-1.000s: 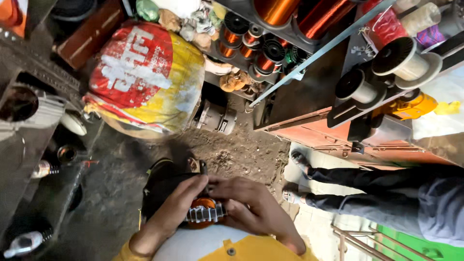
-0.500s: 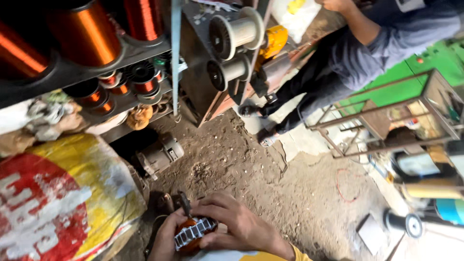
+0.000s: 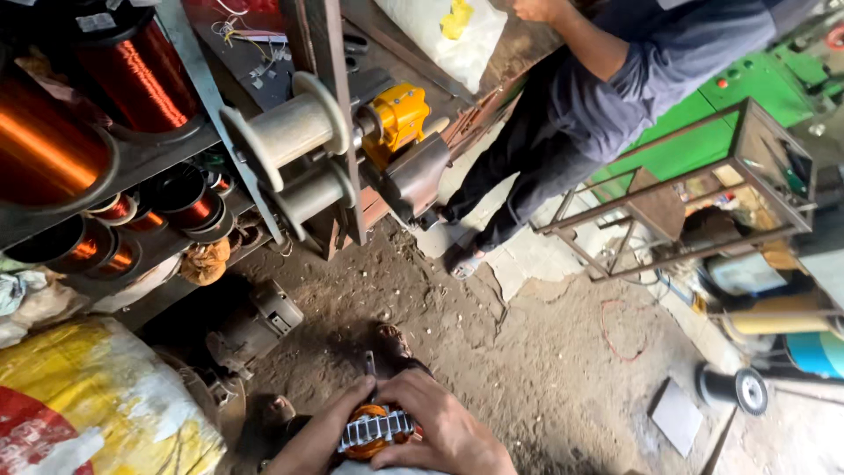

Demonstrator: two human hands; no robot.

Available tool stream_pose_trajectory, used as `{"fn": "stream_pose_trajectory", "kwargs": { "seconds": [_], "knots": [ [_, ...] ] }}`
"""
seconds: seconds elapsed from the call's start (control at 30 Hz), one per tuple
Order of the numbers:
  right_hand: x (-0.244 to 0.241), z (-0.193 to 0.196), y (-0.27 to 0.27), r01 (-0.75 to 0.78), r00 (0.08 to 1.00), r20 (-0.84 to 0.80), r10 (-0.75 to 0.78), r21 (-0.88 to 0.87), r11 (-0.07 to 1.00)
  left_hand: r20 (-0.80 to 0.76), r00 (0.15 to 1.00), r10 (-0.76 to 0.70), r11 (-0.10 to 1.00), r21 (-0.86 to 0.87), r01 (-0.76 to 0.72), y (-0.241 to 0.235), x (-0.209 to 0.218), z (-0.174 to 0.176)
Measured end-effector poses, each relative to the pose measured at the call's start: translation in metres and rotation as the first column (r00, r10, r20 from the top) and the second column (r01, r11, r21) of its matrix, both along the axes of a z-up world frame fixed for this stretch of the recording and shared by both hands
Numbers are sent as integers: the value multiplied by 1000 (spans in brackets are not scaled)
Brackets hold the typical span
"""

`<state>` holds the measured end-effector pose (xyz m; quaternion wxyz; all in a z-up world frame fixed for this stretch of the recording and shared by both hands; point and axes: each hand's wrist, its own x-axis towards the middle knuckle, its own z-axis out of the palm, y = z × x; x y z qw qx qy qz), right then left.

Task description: The person inserts white insulating strips into the slots of an electrical stator by hand while sitting at a workbench.

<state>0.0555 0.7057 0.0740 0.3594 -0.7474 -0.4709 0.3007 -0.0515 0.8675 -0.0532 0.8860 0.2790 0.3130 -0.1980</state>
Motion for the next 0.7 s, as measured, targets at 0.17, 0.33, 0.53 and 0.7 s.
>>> {"fn": "stream_pose_trajectory", "kwargs": {
  "seconds": [0.17,0.33,0.53,0.7],
  "knots": [
    [93,-9,-40,-179,979,114,168,90,980,-88,996,31,994,112,-22,-45,67,-2],
    [163,-12,-65,-412,900,182,397,52,910,46,989,138,989,53,-140,-94,99,-14],
    [201,-23,-56,-531,847,161,506,200,824,-76,824,561,823,-54,-565,-147,100,-9],
    [201,-24,-29,-688,725,220,652,266,675,-130,554,823,564,61,-824,-178,92,16]
  ]
}}
